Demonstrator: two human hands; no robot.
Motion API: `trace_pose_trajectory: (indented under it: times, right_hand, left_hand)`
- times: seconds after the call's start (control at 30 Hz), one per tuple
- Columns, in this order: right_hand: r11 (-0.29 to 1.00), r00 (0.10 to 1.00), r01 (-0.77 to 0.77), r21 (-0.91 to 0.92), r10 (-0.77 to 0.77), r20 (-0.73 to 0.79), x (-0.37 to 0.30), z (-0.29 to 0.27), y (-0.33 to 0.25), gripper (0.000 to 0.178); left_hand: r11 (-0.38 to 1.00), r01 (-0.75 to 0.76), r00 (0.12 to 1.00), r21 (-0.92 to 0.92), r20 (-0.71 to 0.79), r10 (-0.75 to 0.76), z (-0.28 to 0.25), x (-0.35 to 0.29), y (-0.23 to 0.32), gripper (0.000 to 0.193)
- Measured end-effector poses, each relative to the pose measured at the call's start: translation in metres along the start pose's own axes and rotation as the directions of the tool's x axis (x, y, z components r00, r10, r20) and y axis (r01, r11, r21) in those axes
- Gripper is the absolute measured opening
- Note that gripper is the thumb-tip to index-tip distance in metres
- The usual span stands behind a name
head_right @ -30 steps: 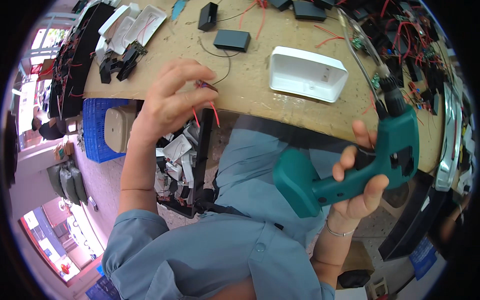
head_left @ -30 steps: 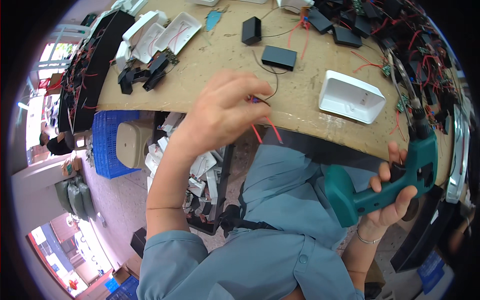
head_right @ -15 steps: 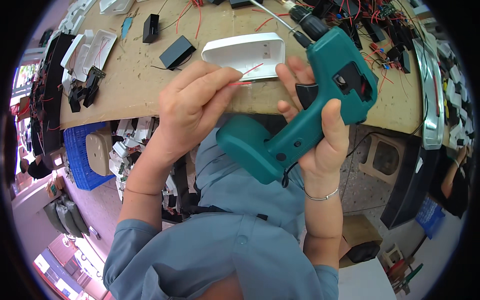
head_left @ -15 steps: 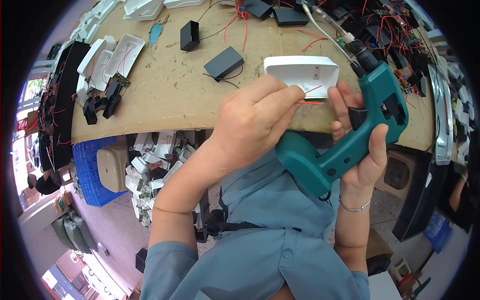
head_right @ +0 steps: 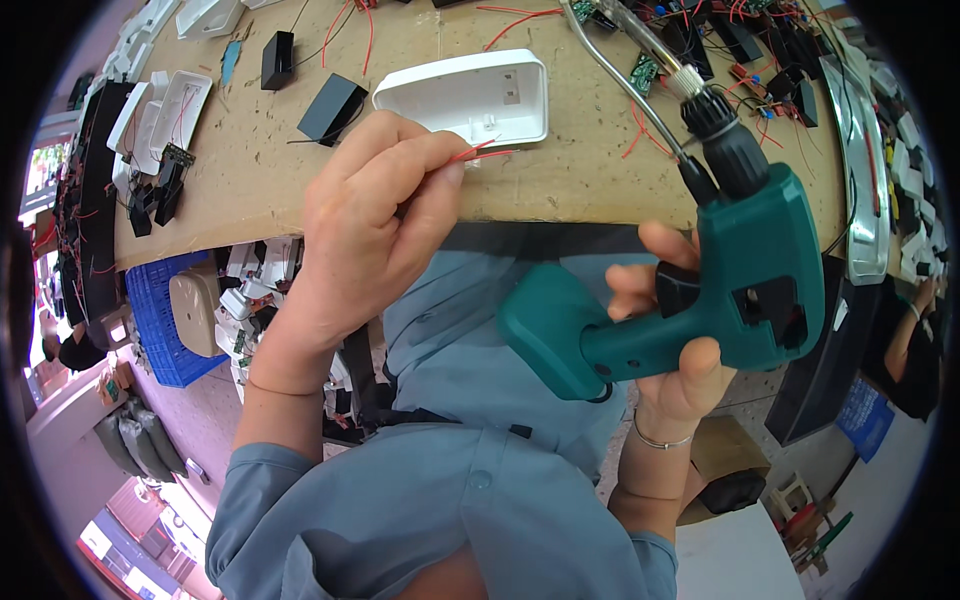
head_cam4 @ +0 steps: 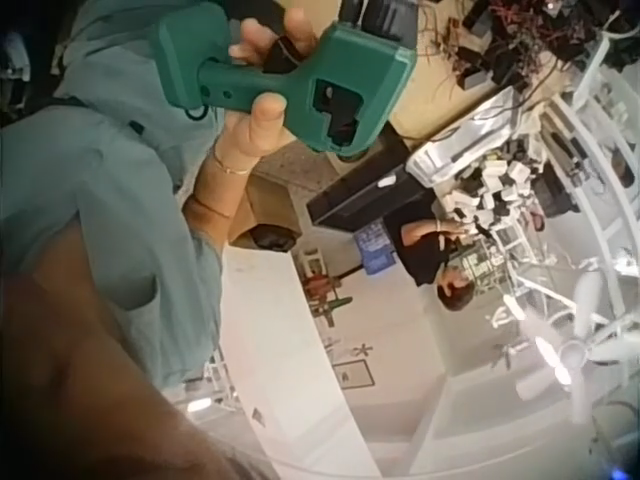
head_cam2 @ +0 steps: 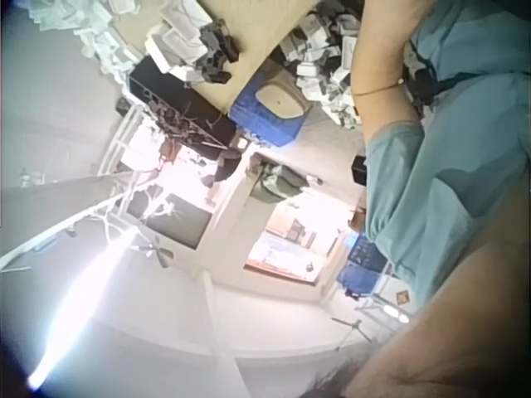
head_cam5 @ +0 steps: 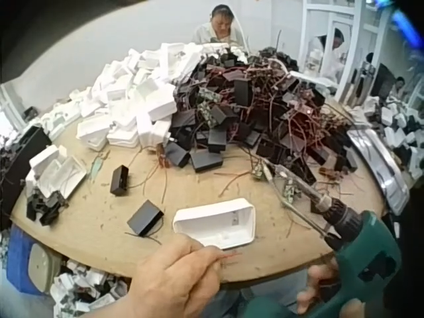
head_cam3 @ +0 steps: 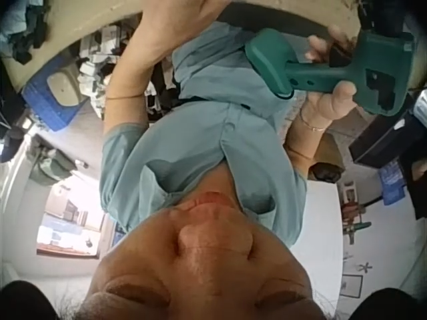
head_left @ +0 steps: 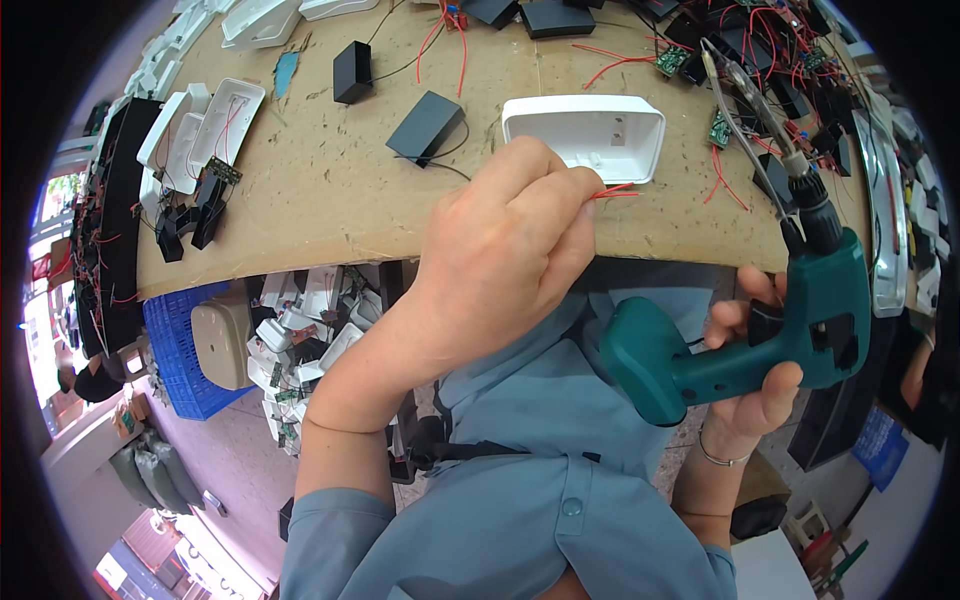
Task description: Soldering wires to electronic components and fitting them into white plastic housings.
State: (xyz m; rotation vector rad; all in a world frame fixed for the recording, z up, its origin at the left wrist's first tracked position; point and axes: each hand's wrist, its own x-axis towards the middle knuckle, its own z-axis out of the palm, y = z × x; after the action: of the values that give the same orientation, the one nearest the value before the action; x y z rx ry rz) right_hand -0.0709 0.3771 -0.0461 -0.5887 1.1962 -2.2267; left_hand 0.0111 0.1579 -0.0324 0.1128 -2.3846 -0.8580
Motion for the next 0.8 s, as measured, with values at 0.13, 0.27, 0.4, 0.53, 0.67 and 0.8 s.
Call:
trace_pose_trajectory:
  times: [0.13, 0.27, 0.4, 0.53, 0.67, 0.8]
  right_hand:
    - [0.996, 1.0, -0.001, -0.088, -0.002, -0.026, -0.011, -0.004, -0.005, 0.071]
    - [0.991, 0.998, 0.034, -0.131, -0.041, -0.052, -0.019, -0.006, -0.007, 0.071]
    - [0.98, 0.993, 0.023, -0.196, -0.045, -0.108, -0.026, -0.004, -0.01, 0.073]
    - [0.907, 0.984, -0.003, -0.421, -0.073, -0.164, -0.035, 0.004, -0.016, 0.076]
    - [0.845, 0.973, -0.064, -0.531, -0.065, -0.221, -0.043, 0.018, -0.019, 0.075]
    - [0.849, 0.955, -0.145, -0.508, -0.014, -0.295, -0.046, 0.027, -0.017, 0.073]
  left_hand:
    - [0.999, 0.054, 0.999, 0.008, 0.006, -0.054, 0.008, -0.002, 0.0, 0.011]
    - [0.995, 0.097, 0.995, 0.039, -0.001, -0.097, 0.008, -0.002, 0.003, 0.009]
    - [0.996, 0.076, 0.996, 0.049, -0.041, -0.074, 0.011, -0.003, 0.0, 0.008]
    - [0.995, 0.088, 0.994, 0.037, -0.062, -0.085, 0.014, -0.004, 0.001, 0.011]
    - [0.989, 0.038, 0.998, 0.144, -0.058, -0.03, 0.014, -0.003, -0.001, 0.011]
    - [0.927, -0.048, 0.985, 0.371, -0.138, 0.106, 0.009, 0.01, 0.003, 0.007]
